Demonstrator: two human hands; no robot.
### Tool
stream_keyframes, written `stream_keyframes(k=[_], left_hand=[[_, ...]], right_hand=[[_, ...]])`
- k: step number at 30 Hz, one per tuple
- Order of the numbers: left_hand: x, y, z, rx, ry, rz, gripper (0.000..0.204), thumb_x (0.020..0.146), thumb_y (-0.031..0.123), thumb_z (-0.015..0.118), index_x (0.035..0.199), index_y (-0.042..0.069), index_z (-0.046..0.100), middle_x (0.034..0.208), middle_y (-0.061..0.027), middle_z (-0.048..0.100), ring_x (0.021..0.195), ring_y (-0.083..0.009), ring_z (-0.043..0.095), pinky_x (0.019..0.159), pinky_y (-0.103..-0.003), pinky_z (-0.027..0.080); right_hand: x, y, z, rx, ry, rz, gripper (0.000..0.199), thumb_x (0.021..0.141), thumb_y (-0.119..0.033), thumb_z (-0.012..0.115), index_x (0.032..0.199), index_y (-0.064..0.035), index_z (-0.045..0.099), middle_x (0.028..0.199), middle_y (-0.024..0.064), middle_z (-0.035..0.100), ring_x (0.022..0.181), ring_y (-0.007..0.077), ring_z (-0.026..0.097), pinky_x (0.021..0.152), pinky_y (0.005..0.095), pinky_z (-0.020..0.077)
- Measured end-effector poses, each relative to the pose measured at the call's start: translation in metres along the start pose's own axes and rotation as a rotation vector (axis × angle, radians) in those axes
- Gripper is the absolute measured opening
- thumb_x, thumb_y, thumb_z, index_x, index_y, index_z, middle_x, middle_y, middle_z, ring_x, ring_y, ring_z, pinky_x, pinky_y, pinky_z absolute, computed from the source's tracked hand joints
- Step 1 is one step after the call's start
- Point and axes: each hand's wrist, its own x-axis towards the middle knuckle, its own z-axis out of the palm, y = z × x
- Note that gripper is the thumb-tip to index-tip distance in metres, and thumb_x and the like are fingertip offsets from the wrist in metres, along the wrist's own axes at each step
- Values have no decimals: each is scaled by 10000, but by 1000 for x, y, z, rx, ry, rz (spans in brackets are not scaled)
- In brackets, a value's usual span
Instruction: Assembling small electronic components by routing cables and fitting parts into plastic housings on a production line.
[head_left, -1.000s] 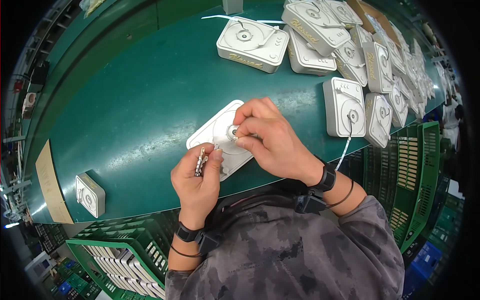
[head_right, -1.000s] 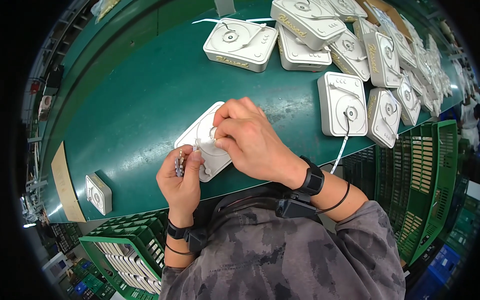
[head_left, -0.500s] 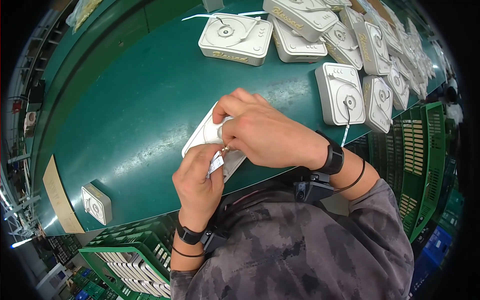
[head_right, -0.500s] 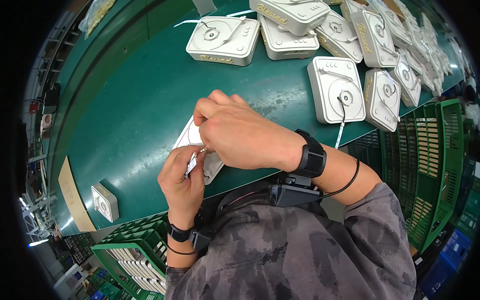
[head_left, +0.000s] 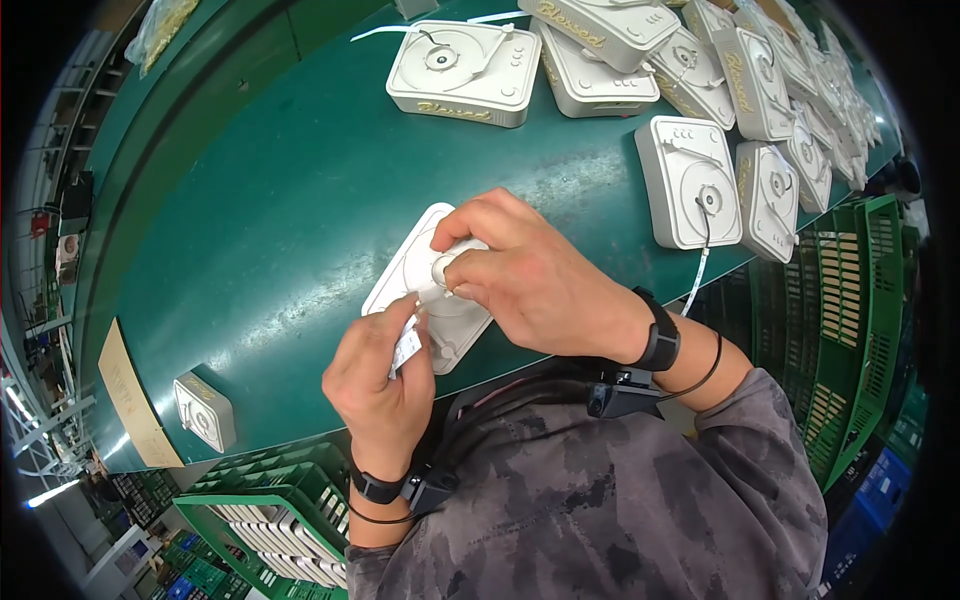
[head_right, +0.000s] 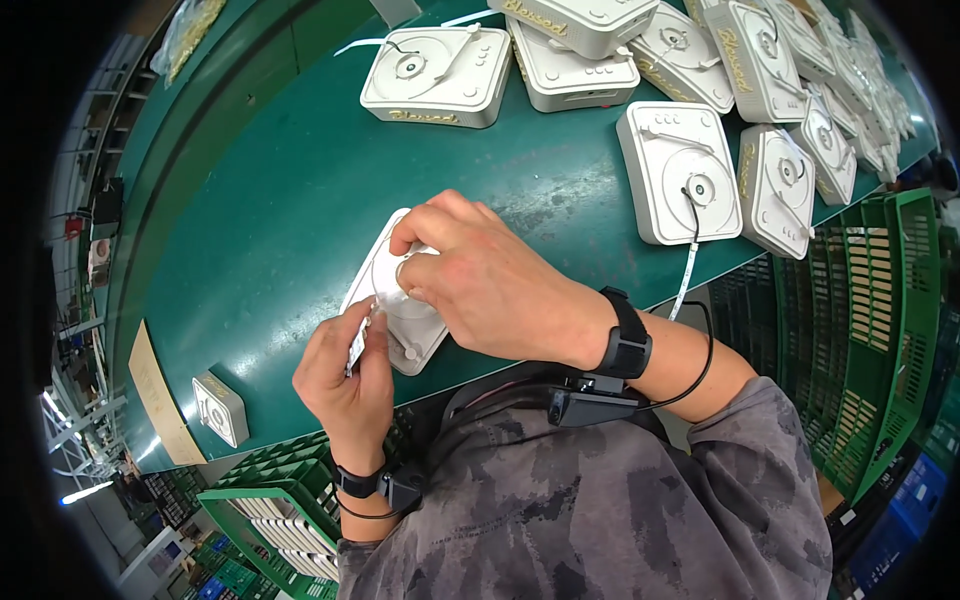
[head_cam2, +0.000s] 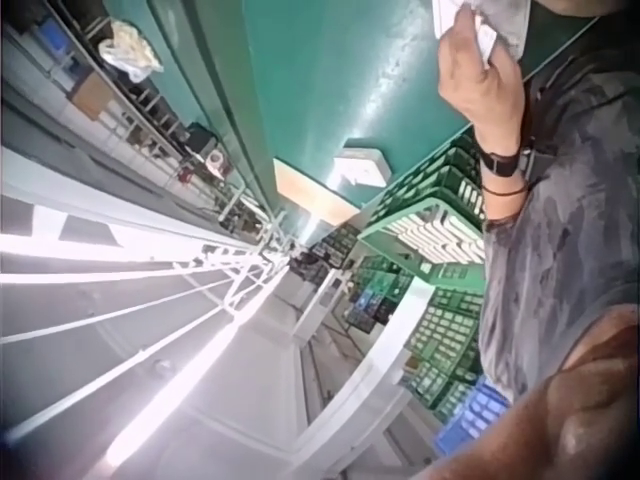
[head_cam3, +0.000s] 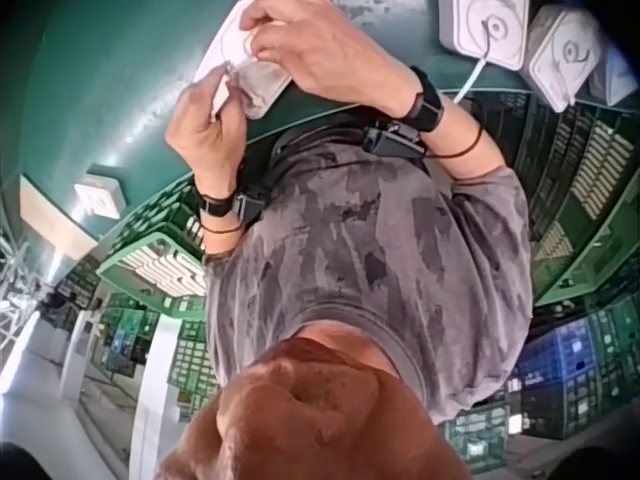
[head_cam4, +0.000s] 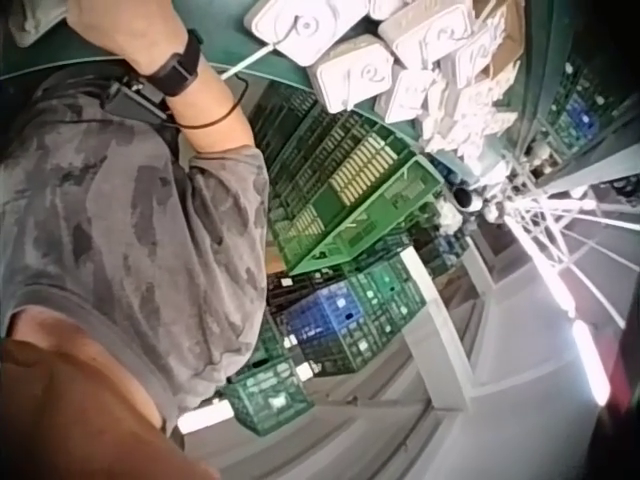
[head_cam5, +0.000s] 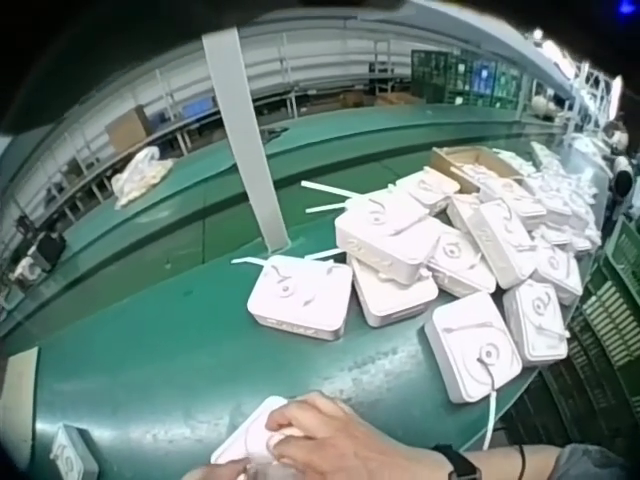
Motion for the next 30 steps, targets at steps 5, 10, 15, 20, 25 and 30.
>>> stream_keyframes(k=[5, 10, 15, 20, 25, 30], left_hand=[[-2, -6, 4, 92, -6, 131, 351, 722, -45, 722, 1049, 79, 734, 903, -88, 665, 698, -242, 662, 597, -322, 526], [-1, -1, 6, 124, -34, 93, 336, 738, -82, 695, 1038, 65, 732, 905, -88, 660, 750, -234, 657, 646, -314, 517], [0, -1, 8, 145, -70, 90, 358, 729, -80, 682, 1045, 79, 737, 902, -82, 642, 748, -240, 658, 637, -323, 520], [0, 0, 9, 217, -63, 141, 401, 691, -89, 662, 1049, 77, 731, 922, -85, 638, 747, -259, 661, 624, -337, 526], [1, 1, 10, 269, -77, 167, 414, 661, -93, 649, 1036, 66, 718, 933, -89, 636, 747, -270, 663, 619, -348, 533], [3, 1, 11, 253, -106, 185, 428, 628, -92, 617, 1018, 60, 711, 942, -91, 637, 746, -281, 661, 632, -357, 536]], right_hand=[[2, -4, -4, -53, -47, -7, 78, 797, 1, 666, 857, -27, 625, 1105, 89, 572, 1067, 310, 528, 920, 419, 450], [4, -6, -4, -66, -74, -4, 77, 789, -19, 657, 857, -33, 624, 1078, 83, 562, 1057, 299, 524, 900, 413, 448], [5, -4, -3, -131, -101, -24, 63, 797, -31, 648, 858, -33, 631, 1072, 73, 564, 1040, 289, 524, 864, 392, 437], [6, -7, -4, -160, -108, -35, 80, 772, -30, 643, 851, -27, 631, 1053, 69, 570, 1032, 275, 531, 856, 387, 437], [6, -6, -2, -199, -78, -62, 94, 749, -25, 645, 842, -23, 628, 1016, 57, 576, 1012, 264, 542, 848, 382, 440], [2, -5, -2, -179, -94, -43, 125, 734, -24, 657, 854, -22, 624, 998, 59, 571, 989, 267, 546, 847, 385, 441]])
